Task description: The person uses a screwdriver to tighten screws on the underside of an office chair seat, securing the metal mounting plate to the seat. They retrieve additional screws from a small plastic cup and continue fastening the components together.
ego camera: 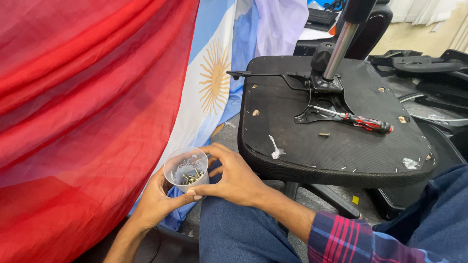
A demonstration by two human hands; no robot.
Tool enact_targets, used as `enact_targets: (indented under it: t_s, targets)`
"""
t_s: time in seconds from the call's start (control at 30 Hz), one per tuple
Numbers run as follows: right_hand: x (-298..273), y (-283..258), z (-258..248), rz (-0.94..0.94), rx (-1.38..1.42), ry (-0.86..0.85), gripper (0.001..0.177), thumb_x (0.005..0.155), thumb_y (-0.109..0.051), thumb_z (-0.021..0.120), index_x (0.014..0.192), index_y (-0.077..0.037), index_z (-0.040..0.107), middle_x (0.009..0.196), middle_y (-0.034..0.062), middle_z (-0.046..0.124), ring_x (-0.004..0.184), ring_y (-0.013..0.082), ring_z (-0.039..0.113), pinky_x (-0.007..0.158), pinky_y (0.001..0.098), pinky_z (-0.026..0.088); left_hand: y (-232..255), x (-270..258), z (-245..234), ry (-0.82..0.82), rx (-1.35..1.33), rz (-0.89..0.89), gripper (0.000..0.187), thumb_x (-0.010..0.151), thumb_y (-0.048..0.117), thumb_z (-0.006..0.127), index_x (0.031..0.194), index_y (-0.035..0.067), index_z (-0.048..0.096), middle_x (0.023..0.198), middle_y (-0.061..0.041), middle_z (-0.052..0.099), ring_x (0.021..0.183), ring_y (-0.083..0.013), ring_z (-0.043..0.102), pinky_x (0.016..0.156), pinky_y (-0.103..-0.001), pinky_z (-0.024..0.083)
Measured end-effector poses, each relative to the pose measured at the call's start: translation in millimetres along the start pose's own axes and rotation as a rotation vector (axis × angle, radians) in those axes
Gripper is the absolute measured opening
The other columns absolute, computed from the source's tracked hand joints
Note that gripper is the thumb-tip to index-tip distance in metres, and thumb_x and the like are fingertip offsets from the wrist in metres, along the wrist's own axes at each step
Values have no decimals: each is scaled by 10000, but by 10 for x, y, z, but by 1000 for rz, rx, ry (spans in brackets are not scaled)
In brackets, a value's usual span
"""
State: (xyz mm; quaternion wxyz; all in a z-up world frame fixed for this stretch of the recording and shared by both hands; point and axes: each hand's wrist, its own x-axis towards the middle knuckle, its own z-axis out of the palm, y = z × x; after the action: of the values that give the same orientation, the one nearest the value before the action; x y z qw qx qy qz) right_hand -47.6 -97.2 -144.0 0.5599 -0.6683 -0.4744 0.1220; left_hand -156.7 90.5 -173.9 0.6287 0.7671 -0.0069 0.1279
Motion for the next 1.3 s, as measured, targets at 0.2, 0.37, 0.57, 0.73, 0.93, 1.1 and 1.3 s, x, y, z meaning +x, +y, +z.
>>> enact_targets:
  t_s: [0.2, 0.37, 0.57, 0.73, 0.93, 1.1, 1.3]
  targets:
    - [-30, -16, 182, 37, 2, -60, 743, 678, -318, 880, 1307, -17, 623, 1261, 116, 653, 1107, 221, 688, 869, 350, 640, -49, -219, -88, 3, -132, -142, 901, 624, 81, 882, 1451, 119, 525, 1372, -57, 630, 1273, -172, 600, 1103, -383, 455]
    - [-73, -61, 321, 66, -34, -157, 760, 668, -343, 893, 1297, -5, 633, 1189, 134, 717, 1072, 229, 711, 869, 346, 632, -113, -419, -405, -124, -288, -296, 879, 641, 88, 744, 1481, 92, 483, 1414, -71, 617, 1334, -186, 557, 1115, -374, 399]
    - [-168, -17, 619, 62, -20, -338, 818, 652, -361, 888, 1327, 11, 613, 1207, 168, 703, 1061, 244, 735, 880, 346, 632, -440, -593, -777, -115, -408, -529, 707, 689, 155, 560, 1381, 11, 564, 1302, -148, 698, 1212, -257, 660, 1039, -404, 506]
    - [-329, 88, 915, -72, -64, -527, 780, 654, -384, 861, 1295, -7, 626, 1139, 158, 744, 978, 271, 761, 880, 376, 624, -744, -662, -847, -302, -318, -690, 586, 679, 78, 510, 1233, -27, 670, 1118, -137, 738, 1007, -210, 719, 930, -346, 570]
    - [-466, 204, 1226, -21, 21, -624, 708, 742, -319, 801, 1390, -110, 607, 1155, 156, 750, 1016, 331, 741, 878, 446, 586, -875, -777, -802, -328, -204, -945, 430, 831, 41, 512, 1211, 18, 711, 1054, -90, 777, 911, -158, 734, 837, -294, 581]
    - [-507, 311, 1329, -96, -32, -659, 620, 800, -166, 741, 1397, -121, 582, 1207, 165, 727, 1129, 334, 698, 927, 470, 571, -835, -795, -798, -380, -238, -995, 404, 869, 31, 500, 1222, -21, 689, 1003, -118, 783, 876, -191, 758, 803, -317, 612]
    - [-549, 315, 1283, -134, -29, -628, 669, 815, -10, 657, 1471, -61, 534, 1415, 182, 616, 1207, 318, 660, 966, 432, 560, -782, -681, -755, -439, 48, -1012, 379, 937, 134, 564, 1295, 103, 686, 1068, -22, 772, 907, -120, 734, 823, -269, 611]
